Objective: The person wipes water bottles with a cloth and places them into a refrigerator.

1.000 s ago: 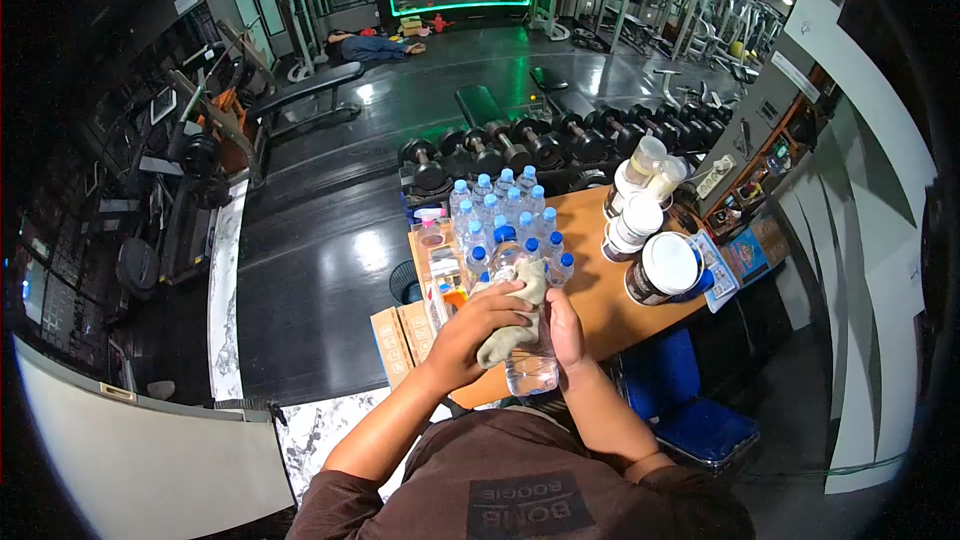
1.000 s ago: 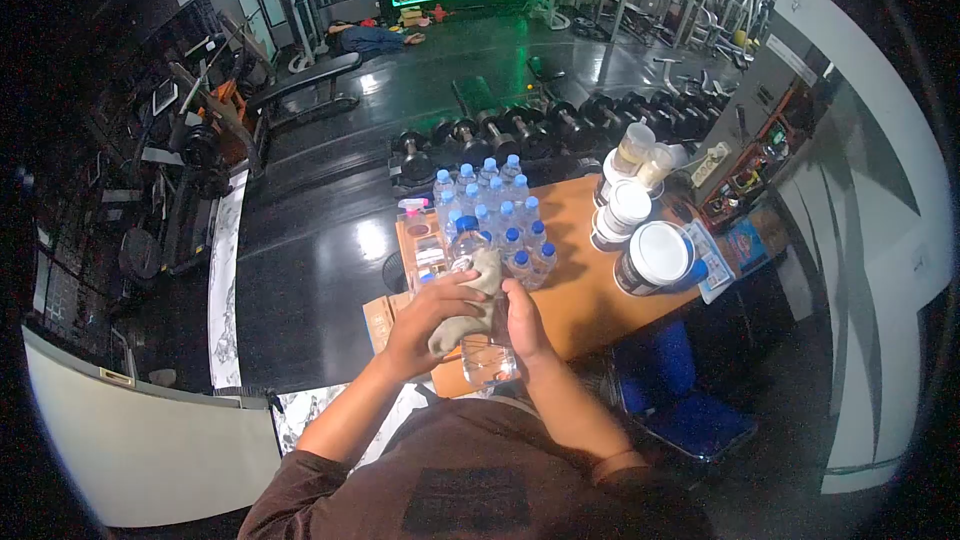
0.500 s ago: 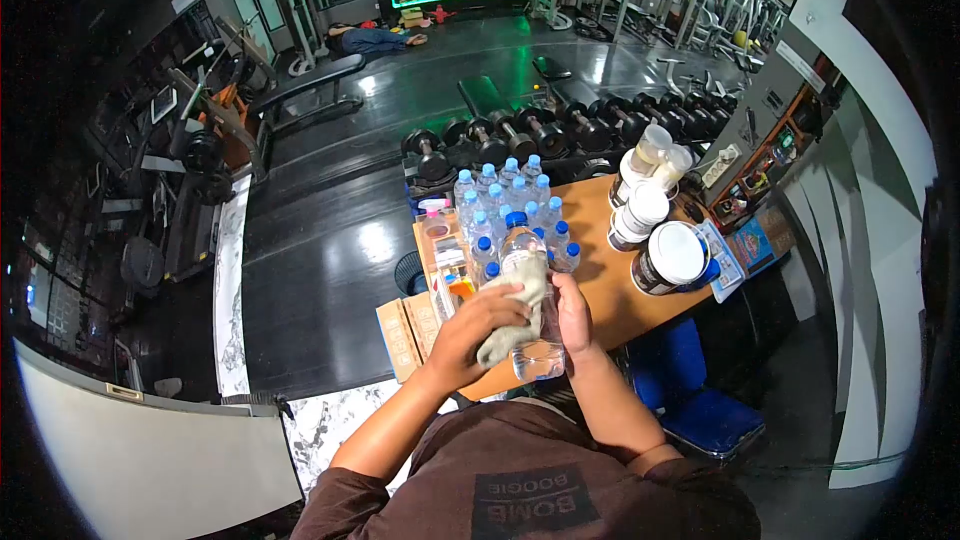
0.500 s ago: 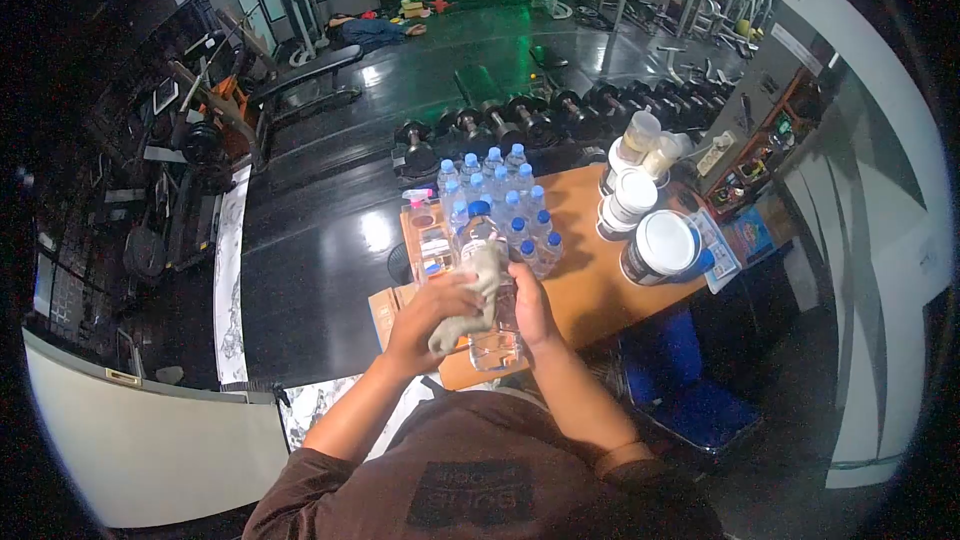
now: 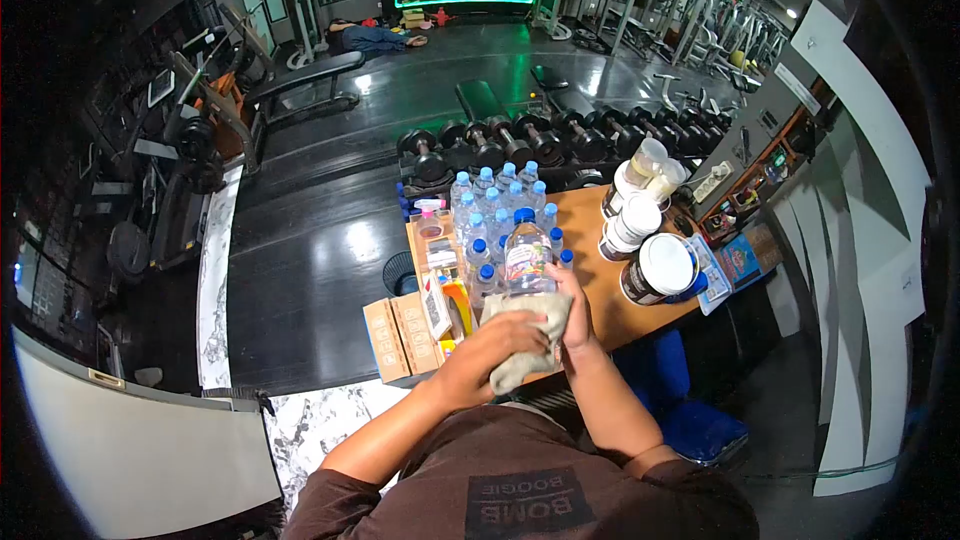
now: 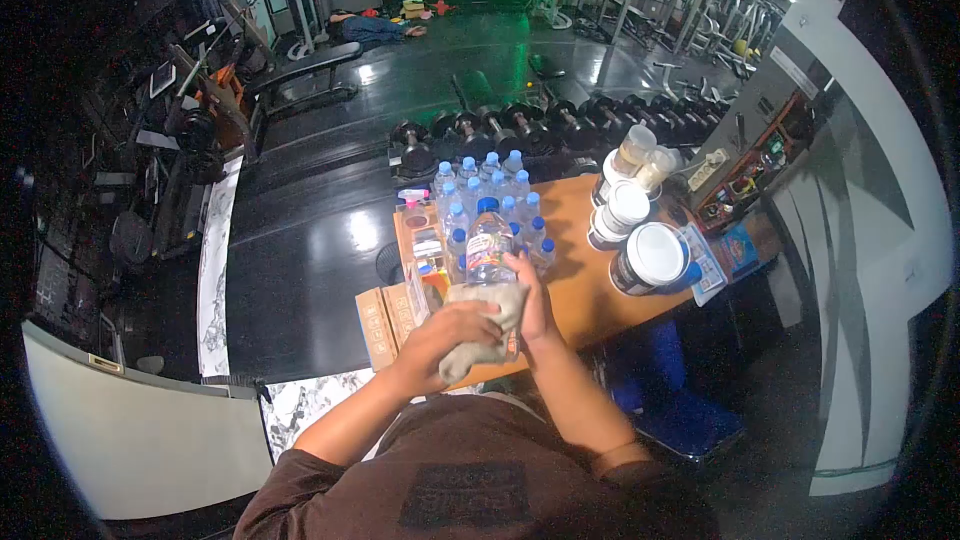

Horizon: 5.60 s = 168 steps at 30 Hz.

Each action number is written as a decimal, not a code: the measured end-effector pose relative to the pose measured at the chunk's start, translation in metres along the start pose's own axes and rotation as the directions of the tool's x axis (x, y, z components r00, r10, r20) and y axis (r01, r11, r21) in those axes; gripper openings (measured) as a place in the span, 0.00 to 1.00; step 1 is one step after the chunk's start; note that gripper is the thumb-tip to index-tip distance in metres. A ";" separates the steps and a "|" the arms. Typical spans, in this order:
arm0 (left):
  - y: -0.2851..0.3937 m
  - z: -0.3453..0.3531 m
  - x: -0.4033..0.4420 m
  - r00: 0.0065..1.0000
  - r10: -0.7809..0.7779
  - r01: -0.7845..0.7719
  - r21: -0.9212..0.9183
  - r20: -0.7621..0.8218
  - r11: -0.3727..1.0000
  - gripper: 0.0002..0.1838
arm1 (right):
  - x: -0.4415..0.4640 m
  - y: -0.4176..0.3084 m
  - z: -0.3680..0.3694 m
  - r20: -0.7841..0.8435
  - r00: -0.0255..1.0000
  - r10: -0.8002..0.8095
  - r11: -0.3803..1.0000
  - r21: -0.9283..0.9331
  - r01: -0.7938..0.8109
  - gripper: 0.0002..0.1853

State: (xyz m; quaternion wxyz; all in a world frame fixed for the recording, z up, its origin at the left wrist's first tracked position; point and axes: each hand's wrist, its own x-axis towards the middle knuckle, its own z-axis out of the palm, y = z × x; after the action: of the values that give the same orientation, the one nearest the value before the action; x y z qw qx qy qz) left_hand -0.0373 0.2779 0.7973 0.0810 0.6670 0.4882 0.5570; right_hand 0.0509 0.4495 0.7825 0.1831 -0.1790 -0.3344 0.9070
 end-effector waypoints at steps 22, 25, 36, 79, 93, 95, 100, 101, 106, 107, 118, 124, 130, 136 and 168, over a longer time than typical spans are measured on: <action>-0.007 -0.006 0.010 0.997 -0.017 0.017 0.006 -0.078 1.000 0.16 | 0.000 0.007 -0.010 -0.019 1.000 -0.004 1.000 -0.004 0.004 0.22; -0.012 -0.006 0.015 0.982 -0.079 0.094 0.085 -0.170 0.992 0.17 | -0.003 0.007 -0.012 -0.023 0.998 -0.055 0.995 -0.079 0.053 0.21; 0.007 -0.001 0.002 0.998 -0.001 -0.002 -0.046 -0.065 0.999 0.15 | 0.003 0.000 -0.030 0.109 0.994 0.025 0.997 0.074 -0.033 0.23; -0.043 -0.052 0.048 0.989 -0.144 0.144 0.024 0.022 0.989 0.24 | -0.014 0.008 -0.010 0.193 0.972 0.136 0.988 0.048 -0.148 0.25; 0.007 -0.003 0.011 0.993 0.036 -0.024 -0.109 0.110 0.994 0.19 | -0.003 0.006 -0.021 0.041 0.991 0.128 0.983 0.131 -0.133 0.20; -0.003 -0.003 0.012 0.995 0.032 -0.024 -0.091 0.096 0.996 0.20 | -0.008 0.001 -0.009 0.025 0.991 0.130 0.980 0.152 -0.132 0.20; -0.012 -0.010 0.029 0.994 -0.042 0.055 0.128 -0.104 0.990 0.19 | 0.000 0.016 -0.025 0.072 0.997 -0.013 0.993 0.120 0.004 0.19; -0.013 -0.009 0.030 0.993 -0.050 0.066 0.144 -0.111 0.987 0.18 | 0.000 0.018 -0.024 0.080 0.993 -0.092 0.991 0.109 0.083 0.20; 0.001 0.007 0.010 0.997 0.002 -0.002 0.000 0.076 1.000 0.21 | 0.011 0.009 -0.032 0.007 0.999 -0.036 0.999 -0.013 0.037 0.22; 0.003 0.007 0.007 0.997 0.002 -0.001 -0.001 0.077 1.000 0.21 | 0.010 0.008 -0.033 0.005 0.999 -0.037 0.999 -0.013 0.037 0.22; -0.017 0.007 0.016 0.995 -0.036 0.047 0.109 -0.096 0.993 0.13 | 0.009 0.017 -0.031 -0.016 1.000 0.003 0.997 0.073 -0.002 0.23; 0.004 0.012 -0.005 0.999 0.022 -0.017 -0.112 0.049 0.994 0.16 | 0.005 -0.002 -0.016 0.028 0.996 0.084 0.979 0.187 -0.087 0.24; 0.002 -0.009 -0.008 0.950 -0.169 0.072 -0.344 -0.262 0.936 0.14 | -0.004 -0.010 0.002 0.060 0.998 -0.033 0.992 0.124 0.025 0.30; -0.037 -0.028 0.020 0.701 -0.426 0.283 -0.324 -0.572 0.903 0.07 | -0.010 -0.013 -0.018 0.160 0.980 0.118 0.992 0.028 -0.124 0.30; -0.064 -0.017 0.046 0.984 -0.104 0.117 0.087 -0.143 0.989 0.25 | -0.012 0.008 -0.027 0.197 0.968 0.153 0.984 0.057 -0.167 0.25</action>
State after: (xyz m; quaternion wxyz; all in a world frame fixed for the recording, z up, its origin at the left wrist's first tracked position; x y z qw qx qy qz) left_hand -0.0914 0.3372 0.7918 0.0461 0.6016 0.5549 0.5727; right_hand 0.0718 0.4529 0.7605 0.0827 -0.1104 -0.3015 0.9434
